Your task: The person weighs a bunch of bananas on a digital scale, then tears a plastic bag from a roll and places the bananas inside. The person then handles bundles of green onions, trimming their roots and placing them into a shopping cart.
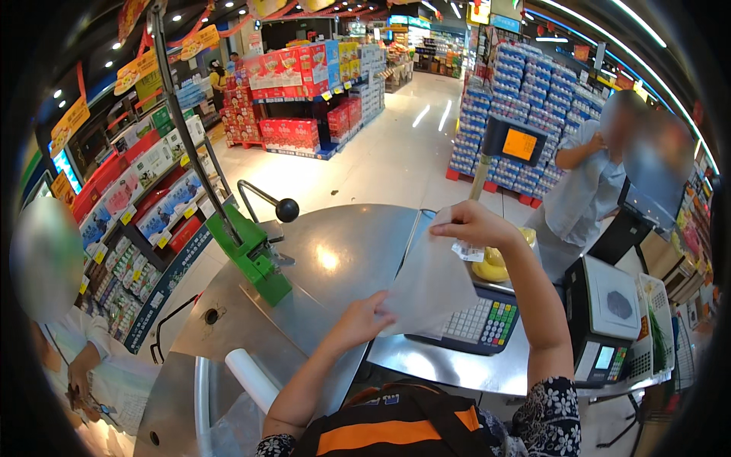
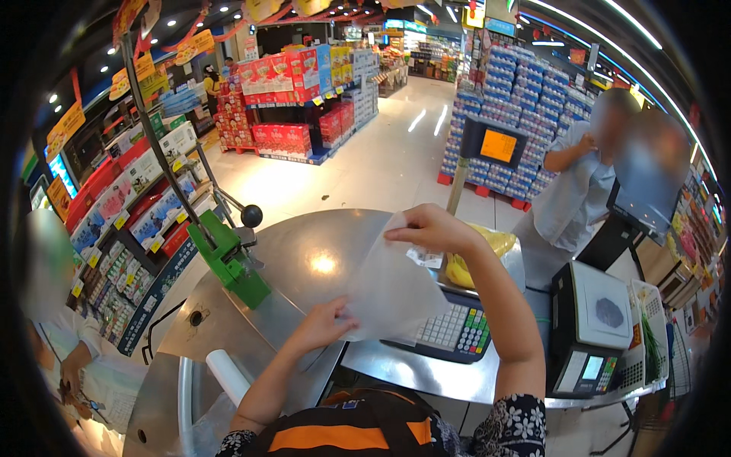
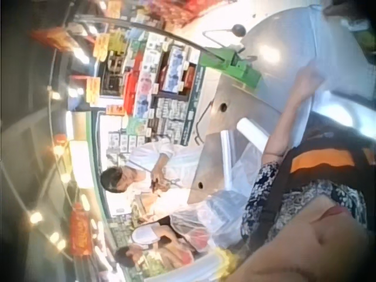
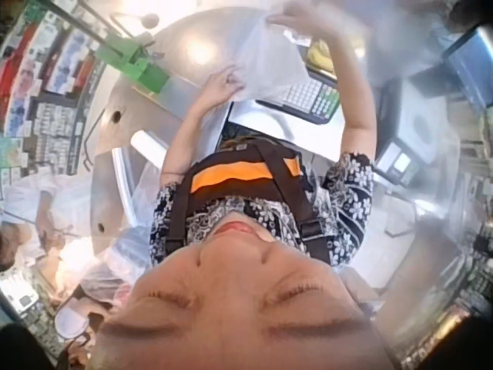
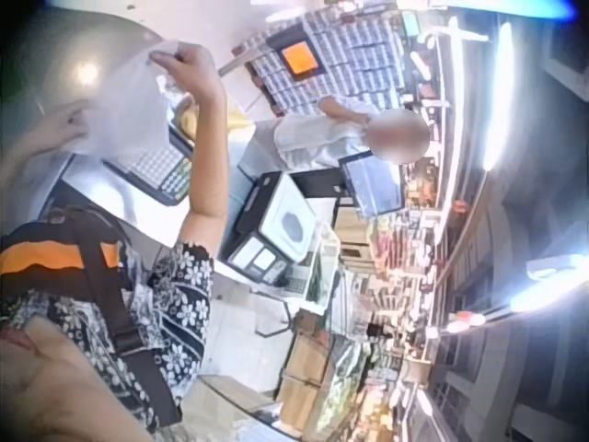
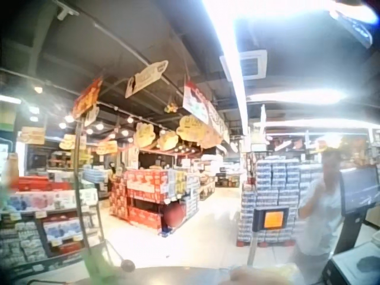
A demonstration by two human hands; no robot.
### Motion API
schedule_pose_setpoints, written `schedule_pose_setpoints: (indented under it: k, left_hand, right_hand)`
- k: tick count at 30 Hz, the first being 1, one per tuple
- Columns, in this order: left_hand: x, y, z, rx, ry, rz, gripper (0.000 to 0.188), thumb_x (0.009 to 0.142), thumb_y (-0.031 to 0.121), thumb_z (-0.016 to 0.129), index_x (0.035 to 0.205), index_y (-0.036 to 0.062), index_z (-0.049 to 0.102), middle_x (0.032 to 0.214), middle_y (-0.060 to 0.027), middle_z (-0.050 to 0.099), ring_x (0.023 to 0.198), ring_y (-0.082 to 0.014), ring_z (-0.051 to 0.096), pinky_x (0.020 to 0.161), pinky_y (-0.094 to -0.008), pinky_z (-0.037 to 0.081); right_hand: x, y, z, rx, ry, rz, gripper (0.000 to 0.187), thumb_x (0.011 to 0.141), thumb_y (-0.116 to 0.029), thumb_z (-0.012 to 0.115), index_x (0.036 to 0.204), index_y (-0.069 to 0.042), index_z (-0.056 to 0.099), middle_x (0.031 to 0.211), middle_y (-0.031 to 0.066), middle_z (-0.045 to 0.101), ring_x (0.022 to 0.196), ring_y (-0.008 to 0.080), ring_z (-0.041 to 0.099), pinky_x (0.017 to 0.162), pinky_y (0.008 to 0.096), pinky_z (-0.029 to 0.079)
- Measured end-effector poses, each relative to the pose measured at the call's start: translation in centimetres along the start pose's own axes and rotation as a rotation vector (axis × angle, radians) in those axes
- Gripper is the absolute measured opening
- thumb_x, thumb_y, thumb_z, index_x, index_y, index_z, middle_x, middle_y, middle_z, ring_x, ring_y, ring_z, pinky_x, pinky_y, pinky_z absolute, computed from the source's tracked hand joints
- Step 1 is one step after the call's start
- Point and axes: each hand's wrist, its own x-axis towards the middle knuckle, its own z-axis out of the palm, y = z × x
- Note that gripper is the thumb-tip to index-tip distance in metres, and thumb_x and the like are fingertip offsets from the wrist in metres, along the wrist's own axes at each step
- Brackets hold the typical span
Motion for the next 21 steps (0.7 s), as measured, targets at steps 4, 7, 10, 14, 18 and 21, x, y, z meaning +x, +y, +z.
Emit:
schedule_pose_setpoints:
  k: [4, 7, 10, 14, 18, 21]
  left_hand:
    - [0.4, -1.1, -0.6, -0.42, -0.141, 0.005, 0.026, 0.085, 0.014, 0.063, 0.107, 0.0005, 0.063, 0.081, -0.0017, 0.064, 0.074, -0.0065, 0.059, 0.064, -0.0221, 0.046]
    - [-0.9, -1.5, -2.9, -0.469, -0.285, 0.154, 0.022, 0.086, 0.014, 0.062, 0.105, 0.0022, 0.063, 0.086, -0.0016, 0.065, 0.076, -0.007, 0.058, 0.066, -0.0216, 0.047]
    - [-3.2, -2.3, -5.4, -0.667, -0.028, -0.037, 0.02, 0.087, 0.014, 0.061, 0.104, 0.0032, 0.063, 0.089, -0.002, 0.065, 0.078, -0.0071, 0.057, 0.069, -0.0207, 0.047]
    - [-5.4, -9.5, -4.4, -0.601, 0.493, -0.222, 0.018, 0.088, 0.013, 0.06, 0.102, 0.0031, 0.064, 0.088, -0.0021, 0.065, 0.075, -0.0075, 0.057, 0.068, -0.0201, 0.046]
    - [-10.0, -19.4, 1.6, -0.764, 0.802, -0.351, 0.016, 0.089, 0.014, 0.059, 0.099, 0.0028, 0.063, 0.082, -0.0004, 0.062, 0.071, -0.0084, 0.056, 0.066, -0.0213, 0.046]
    - [-12.5, -23.1, 5.4, -0.764, 0.926, -0.428, 0.015, 0.089, 0.015, 0.059, 0.098, 0.0033, 0.062, 0.078, 0.0007, 0.06, 0.069, -0.0091, 0.055, 0.064, -0.023, 0.047]
  right_hand:
    - [-1.1, 4.0, -3.0, -0.191, 0.174, 0.132, 0.024, 0.083, -0.024, 0.067, 0.082, 0.0, 0.067, 0.066, 0.0067, 0.059, 0.062, 0.0112, 0.051, 0.059, 0.0256, 0.043]
    - [-2.5, 11.8, -4.2, -0.204, 0.581, 0.002, 0.022, 0.085, -0.021, 0.062, 0.081, 0.0, 0.066, 0.067, 0.0063, 0.059, 0.061, 0.0107, 0.051, 0.056, 0.0254, 0.041]
    - [-3.9, 12.4, -4.6, 0.186, 0.626, 0.277, 0.024, 0.092, -0.022, 0.053, 0.085, -0.003, 0.066, 0.063, -0.0024, 0.051, 0.057, 0.0046, 0.047, 0.049, 0.0213, 0.035]
    - [-5.3, 14.2, 0.0, 0.664, 0.608, 0.223, 0.029, 0.095, -0.03, 0.049, 0.085, -0.008, 0.064, 0.063, -0.0044, 0.047, 0.053, 0.0045, 0.043, 0.047, 0.0197, 0.036]
    - [-4.7, 13.0, 8.1, 1.065, 0.308, 0.184, 0.018, 0.093, -0.019, 0.052, 0.095, -0.004, 0.062, 0.073, -0.0031, 0.05, 0.062, 0.0043, 0.047, 0.051, 0.0186, 0.038]
    - [-4.1, 11.0, 14.0, 1.175, 0.069, 0.256, 0.015, 0.089, -0.01, 0.057, 0.103, -0.005, 0.06, 0.079, -0.0009, 0.054, 0.069, 0.0084, 0.054, 0.057, 0.0204, 0.045]
